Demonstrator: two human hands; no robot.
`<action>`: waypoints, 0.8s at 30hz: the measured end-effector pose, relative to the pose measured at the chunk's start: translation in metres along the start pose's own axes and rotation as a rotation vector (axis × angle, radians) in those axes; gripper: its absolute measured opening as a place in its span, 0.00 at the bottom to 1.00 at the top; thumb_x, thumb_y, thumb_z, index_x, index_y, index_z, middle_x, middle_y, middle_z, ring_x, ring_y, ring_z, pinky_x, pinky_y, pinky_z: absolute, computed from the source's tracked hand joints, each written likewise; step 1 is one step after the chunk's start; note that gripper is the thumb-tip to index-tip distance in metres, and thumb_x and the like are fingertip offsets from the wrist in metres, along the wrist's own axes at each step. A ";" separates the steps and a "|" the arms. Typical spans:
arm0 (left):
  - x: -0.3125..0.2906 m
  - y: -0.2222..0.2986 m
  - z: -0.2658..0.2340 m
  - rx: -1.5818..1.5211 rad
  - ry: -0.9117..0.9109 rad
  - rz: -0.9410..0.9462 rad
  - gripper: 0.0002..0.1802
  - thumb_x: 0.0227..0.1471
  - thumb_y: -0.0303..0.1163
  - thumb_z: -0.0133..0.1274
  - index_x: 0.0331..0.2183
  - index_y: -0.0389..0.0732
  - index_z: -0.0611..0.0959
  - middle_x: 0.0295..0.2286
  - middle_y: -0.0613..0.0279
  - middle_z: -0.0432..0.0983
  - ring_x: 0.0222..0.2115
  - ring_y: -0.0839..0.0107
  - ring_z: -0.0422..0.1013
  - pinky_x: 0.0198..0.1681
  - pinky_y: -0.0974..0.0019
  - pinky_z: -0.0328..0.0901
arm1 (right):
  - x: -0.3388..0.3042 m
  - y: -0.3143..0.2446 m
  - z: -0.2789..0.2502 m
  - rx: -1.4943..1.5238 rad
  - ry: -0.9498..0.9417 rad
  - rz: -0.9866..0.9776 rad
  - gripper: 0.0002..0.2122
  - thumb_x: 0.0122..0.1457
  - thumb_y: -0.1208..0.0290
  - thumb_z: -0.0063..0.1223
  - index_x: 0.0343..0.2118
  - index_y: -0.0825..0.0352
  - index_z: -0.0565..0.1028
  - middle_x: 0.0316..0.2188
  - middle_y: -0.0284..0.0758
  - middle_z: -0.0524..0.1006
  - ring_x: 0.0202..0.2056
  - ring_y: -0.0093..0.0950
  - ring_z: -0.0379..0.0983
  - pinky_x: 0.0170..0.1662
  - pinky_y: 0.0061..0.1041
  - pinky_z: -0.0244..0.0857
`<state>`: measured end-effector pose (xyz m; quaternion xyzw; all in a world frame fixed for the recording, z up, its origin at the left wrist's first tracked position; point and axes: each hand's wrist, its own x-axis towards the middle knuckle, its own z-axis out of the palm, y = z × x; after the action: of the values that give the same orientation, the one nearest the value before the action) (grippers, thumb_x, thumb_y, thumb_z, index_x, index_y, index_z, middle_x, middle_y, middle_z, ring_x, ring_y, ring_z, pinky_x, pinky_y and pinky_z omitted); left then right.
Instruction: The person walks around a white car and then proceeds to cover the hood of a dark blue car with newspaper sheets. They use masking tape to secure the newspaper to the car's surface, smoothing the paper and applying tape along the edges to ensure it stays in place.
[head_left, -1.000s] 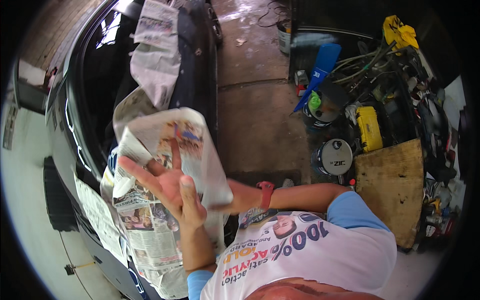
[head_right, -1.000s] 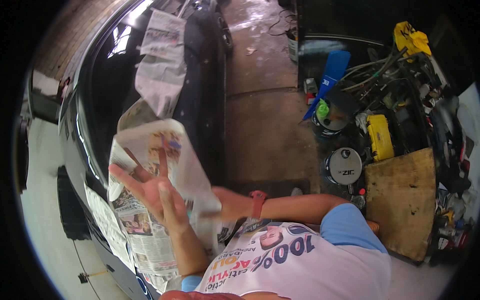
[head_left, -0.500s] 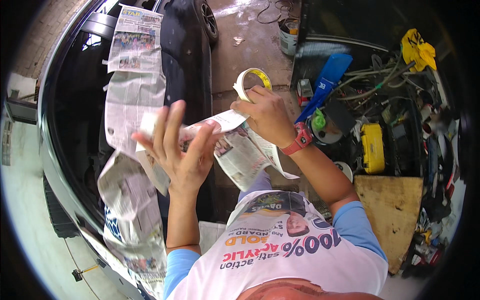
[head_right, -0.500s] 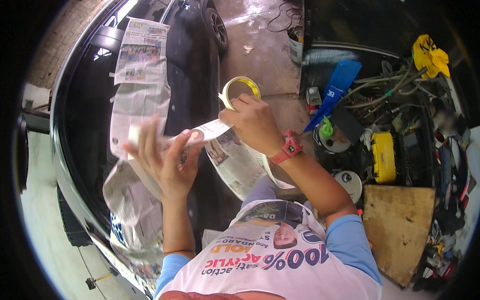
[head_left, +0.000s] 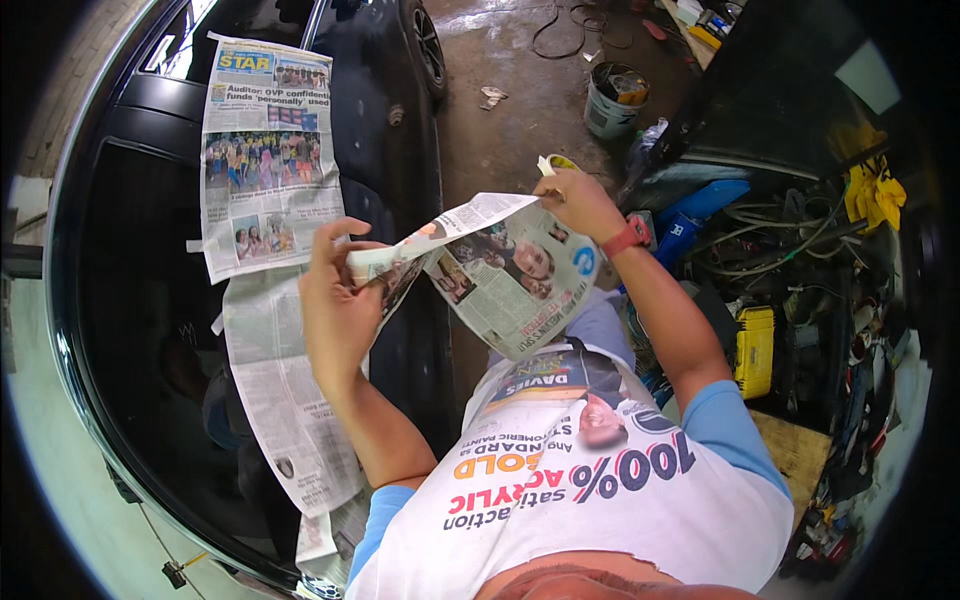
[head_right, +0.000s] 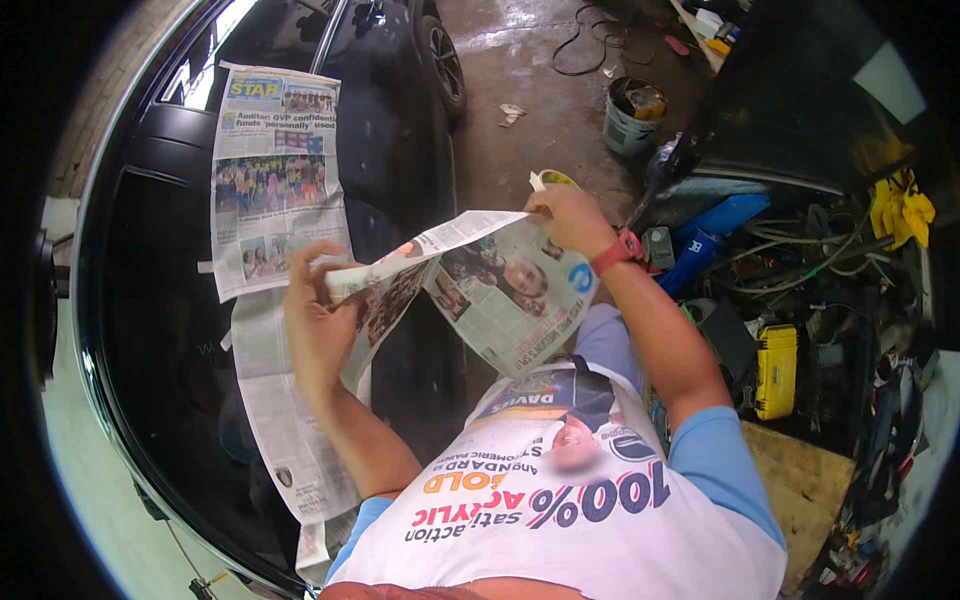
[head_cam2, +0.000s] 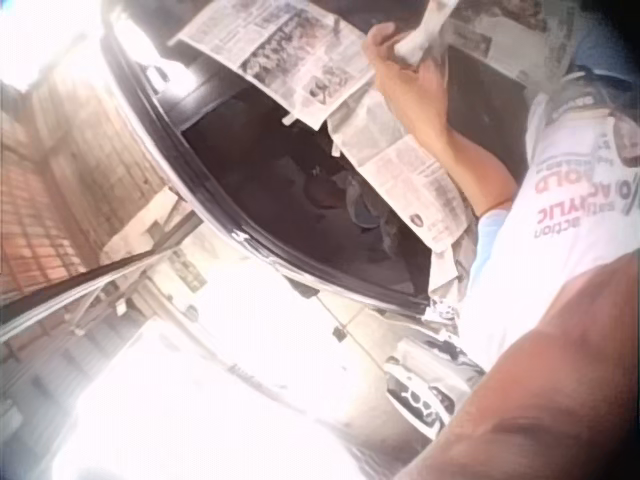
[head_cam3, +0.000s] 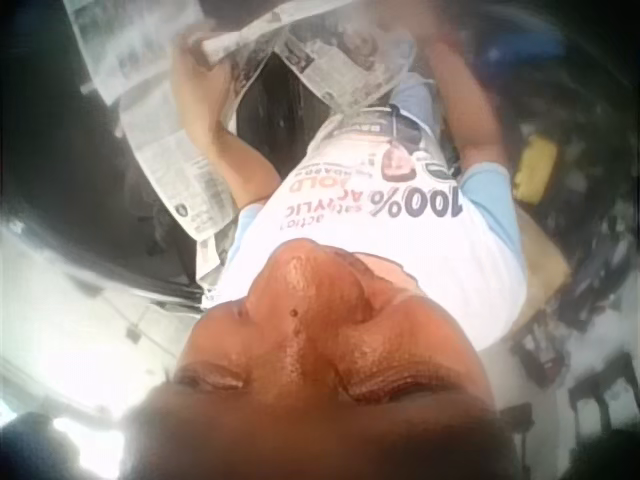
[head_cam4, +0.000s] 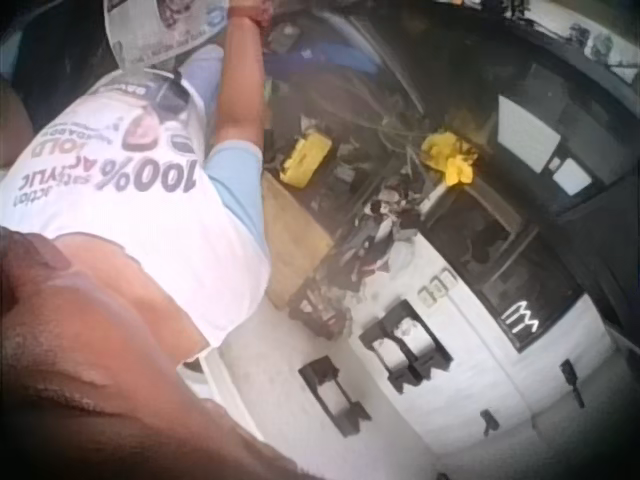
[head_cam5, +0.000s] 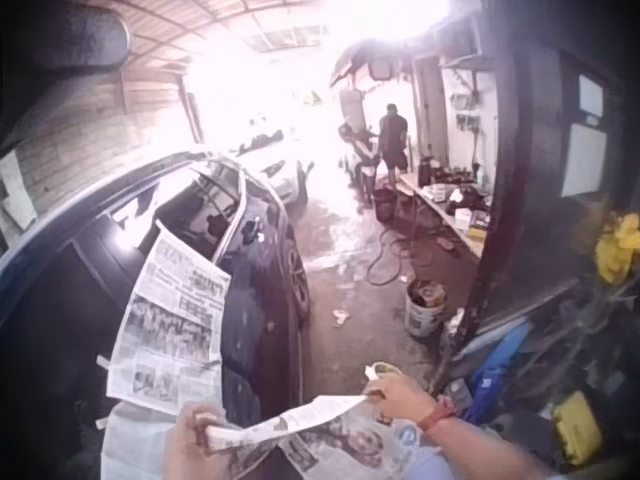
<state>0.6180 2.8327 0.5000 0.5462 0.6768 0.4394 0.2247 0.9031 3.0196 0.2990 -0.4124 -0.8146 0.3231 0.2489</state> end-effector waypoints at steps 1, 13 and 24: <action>0.015 -0.003 -0.003 -0.066 0.018 -0.071 0.26 0.49 0.08 0.59 0.49 0.41 0.78 0.36 0.55 0.85 0.35 0.75 0.79 0.39 0.70 0.72 | 0.026 0.014 0.001 -0.033 0.035 -0.059 0.05 0.58 0.72 0.62 0.36 0.61 0.85 0.35 0.41 0.82 0.42 0.44 0.80 0.46 0.42 0.73; 0.266 -0.081 0.076 0.581 0.360 0.236 0.08 0.57 0.18 0.58 0.39 0.38 0.84 0.33 0.52 0.79 0.36 0.48 0.77 0.41 0.53 0.71 | 0.257 0.031 -0.018 0.308 0.274 -0.235 0.28 0.67 0.79 0.50 0.69 0.61 0.58 0.42 0.43 0.82 0.41 0.41 0.82 0.49 0.40 0.74; 0.449 -0.124 0.188 -0.031 -0.014 -0.256 0.13 0.56 0.31 0.69 0.41 0.34 0.90 0.38 0.61 0.82 0.36 0.74 0.76 0.41 0.69 0.69 | 0.394 0.070 -0.046 0.928 -0.445 -0.040 0.31 0.72 0.79 0.47 0.75 0.63 0.50 0.39 0.36 0.83 0.35 0.19 0.74 0.44 0.23 0.69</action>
<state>0.5624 3.3168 0.3789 0.4547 0.7327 0.4135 0.2921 0.7580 3.3942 0.3333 -0.1642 -0.6264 0.7257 0.2324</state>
